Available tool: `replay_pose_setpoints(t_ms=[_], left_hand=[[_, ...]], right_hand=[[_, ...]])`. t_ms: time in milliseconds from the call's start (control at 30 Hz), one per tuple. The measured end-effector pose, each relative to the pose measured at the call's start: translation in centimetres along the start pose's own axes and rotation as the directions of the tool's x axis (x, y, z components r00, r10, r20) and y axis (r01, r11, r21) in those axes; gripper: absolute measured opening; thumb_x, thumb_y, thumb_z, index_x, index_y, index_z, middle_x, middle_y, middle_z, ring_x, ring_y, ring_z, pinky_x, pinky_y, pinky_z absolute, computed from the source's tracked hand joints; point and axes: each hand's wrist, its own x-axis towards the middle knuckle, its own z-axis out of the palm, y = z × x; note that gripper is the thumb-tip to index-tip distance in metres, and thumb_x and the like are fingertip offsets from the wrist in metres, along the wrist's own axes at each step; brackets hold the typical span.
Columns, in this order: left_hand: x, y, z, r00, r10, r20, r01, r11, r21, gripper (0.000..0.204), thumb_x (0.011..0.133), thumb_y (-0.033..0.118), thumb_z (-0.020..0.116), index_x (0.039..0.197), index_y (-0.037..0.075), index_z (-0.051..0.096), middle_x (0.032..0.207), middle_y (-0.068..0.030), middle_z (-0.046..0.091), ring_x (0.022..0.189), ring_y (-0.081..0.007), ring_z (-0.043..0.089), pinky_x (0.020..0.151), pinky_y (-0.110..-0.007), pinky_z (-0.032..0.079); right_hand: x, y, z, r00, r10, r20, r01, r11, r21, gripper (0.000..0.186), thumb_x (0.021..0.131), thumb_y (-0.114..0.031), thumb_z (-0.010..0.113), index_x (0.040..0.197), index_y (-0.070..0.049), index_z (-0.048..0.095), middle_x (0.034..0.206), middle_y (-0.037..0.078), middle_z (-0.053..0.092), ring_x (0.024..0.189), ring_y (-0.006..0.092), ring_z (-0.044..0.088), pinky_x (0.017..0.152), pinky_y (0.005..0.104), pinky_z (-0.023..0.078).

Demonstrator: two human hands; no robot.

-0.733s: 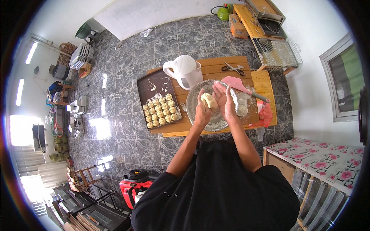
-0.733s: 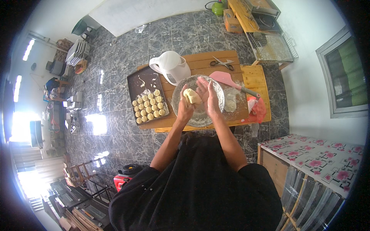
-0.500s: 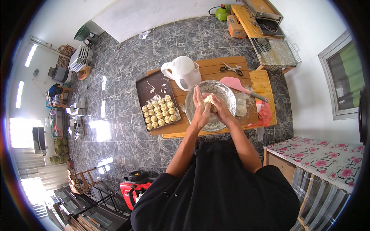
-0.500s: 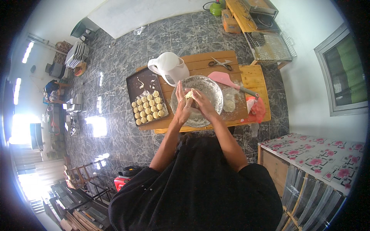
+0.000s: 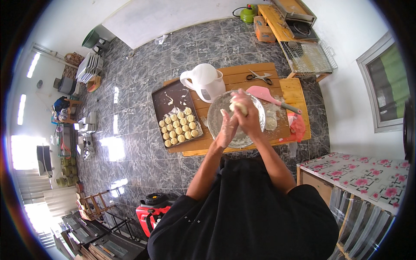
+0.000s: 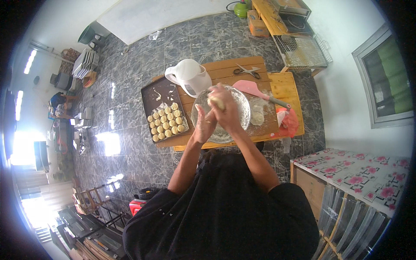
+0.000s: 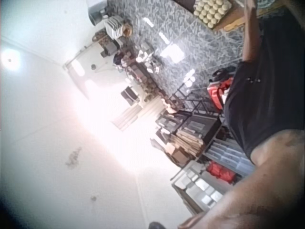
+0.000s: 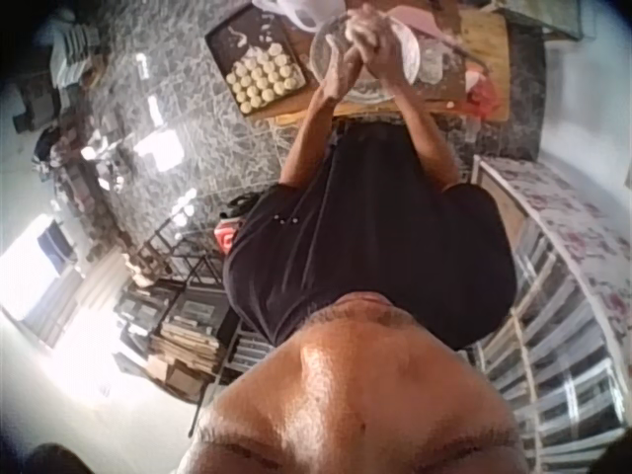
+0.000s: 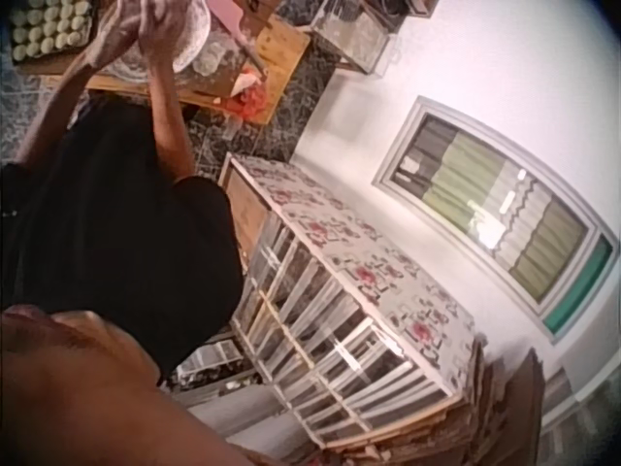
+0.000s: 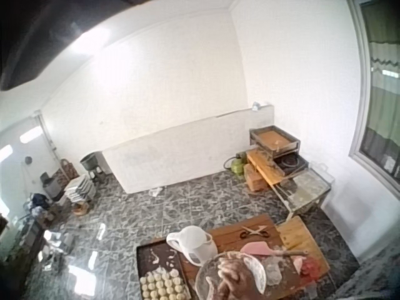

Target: The person kneads dough in a metal bowl by hand, pressing and folding the mass repeatedly.

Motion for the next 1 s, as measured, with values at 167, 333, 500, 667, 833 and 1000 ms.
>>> replay_pose_setpoints(t_ms=[167, 333, 500, 667, 833, 1000], left_hand=[[0.5, 0.8, 0.5, 1.000, -0.030, -0.006, 0.029, 0.986, -0.166, 0.115, 0.075, 0.087, 0.006, 0.146, -0.002, 0.023, 0.149, -0.0175, 0.028, 0.139, -0.0269, 0.026, 0.114, -0.039, 0.018], [1.5, 0.2, -0.2, 0.963, 0.020, -0.269, -0.149, 0.872, -0.467, 0.098, 0.080, 0.084, 0.026, 0.135, 0.004, 0.039, 0.132, -0.0165, 0.046, 0.126, -0.0295, 0.043, 0.107, -0.043, 0.035], [1.2, 0.6, -0.9, 0.946, -0.002, -0.323, -0.152, 0.881, -0.449, 0.099, 0.081, 0.083, 0.032, 0.142, 0.005, 0.031, 0.139, -0.0200, 0.042, 0.130, -0.0336, 0.041, 0.105, -0.050, 0.035], [2.0, 1.5, -1.5, 0.961, 0.079, -0.265, -0.211, 0.829, -0.517, 0.089, 0.090, 0.073, 0.029, 0.143, 0.002, 0.032, 0.141, -0.0222, 0.042, 0.130, -0.0320, 0.043, 0.103, -0.051, 0.036], [2.0, 2.4, -0.8, 0.945, 0.095, -0.313, -0.227, 0.879, -0.418, 0.078, 0.094, 0.066, 0.031, 0.132, 0.000, 0.046, 0.124, -0.0233, 0.056, 0.111, -0.0327, 0.059, 0.088, -0.044, 0.050], [1.6, 1.8, -0.9, 0.664, 0.539, -0.518, -0.182, 0.789, 0.587, 0.058, 0.099, 0.051, 0.039, 0.105, -0.003, 0.059, 0.090, -0.0155, 0.068, 0.072, -0.0212, 0.067, 0.058, -0.028, 0.052]], right_hand=[[-0.1, -0.9, -0.2, 0.980, 0.105, 0.169, -0.126, 0.985, 0.118, 0.018, 0.093, -0.016, 0.057, 0.095, 0.000, 0.064, 0.097, 0.012, 0.068, 0.104, 0.0295, 0.062, 0.102, 0.0409, 0.038], [-1.6, -2.6, 1.1, 0.966, 0.180, 0.184, -0.219, 0.950, 0.221, 0.028, 0.096, -0.016, 0.050, 0.114, 0.001, 0.062, 0.116, 0.014, 0.064, 0.116, 0.0267, 0.057, 0.106, 0.0371, 0.036], [-2.7, -3.3, 1.6, 0.966, -0.003, 0.259, 0.000, 1.000, 0.010, 0.041, 0.095, -0.012, 0.052, 0.134, -0.001, 0.051, 0.133, 0.017, 0.055, 0.127, 0.0289, 0.050, 0.108, 0.0404, 0.034], [-3.3, -4.3, 2.0, 0.965, 0.008, 0.262, -0.039, 0.993, 0.115, 0.044, 0.096, -0.018, 0.051, 0.135, 0.001, 0.048, 0.138, 0.020, 0.049, 0.130, 0.0385, 0.043, 0.110, 0.0432, 0.031], [-3.3, -5.8, 0.9, 0.930, 0.016, 0.367, -0.033, 0.999, 0.041, 0.057, 0.096, -0.025, 0.046, 0.144, 0.004, 0.032, 0.149, 0.024, 0.032, 0.139, 0.0400, 0.027, 0.114, 0.0448, 0.024], [-2.3, -6.3, 0.8, 0.894, -0.048, 0.445, 0.091, 0.993, -0.076, 0.063, 0.098, -0.035, 0.041, 0.145, 0.005, 0.029, 0.149, 0.025, 0.031, 0.140, 0.0401, 0.026, 0.116, 0.0479, 0.016]])
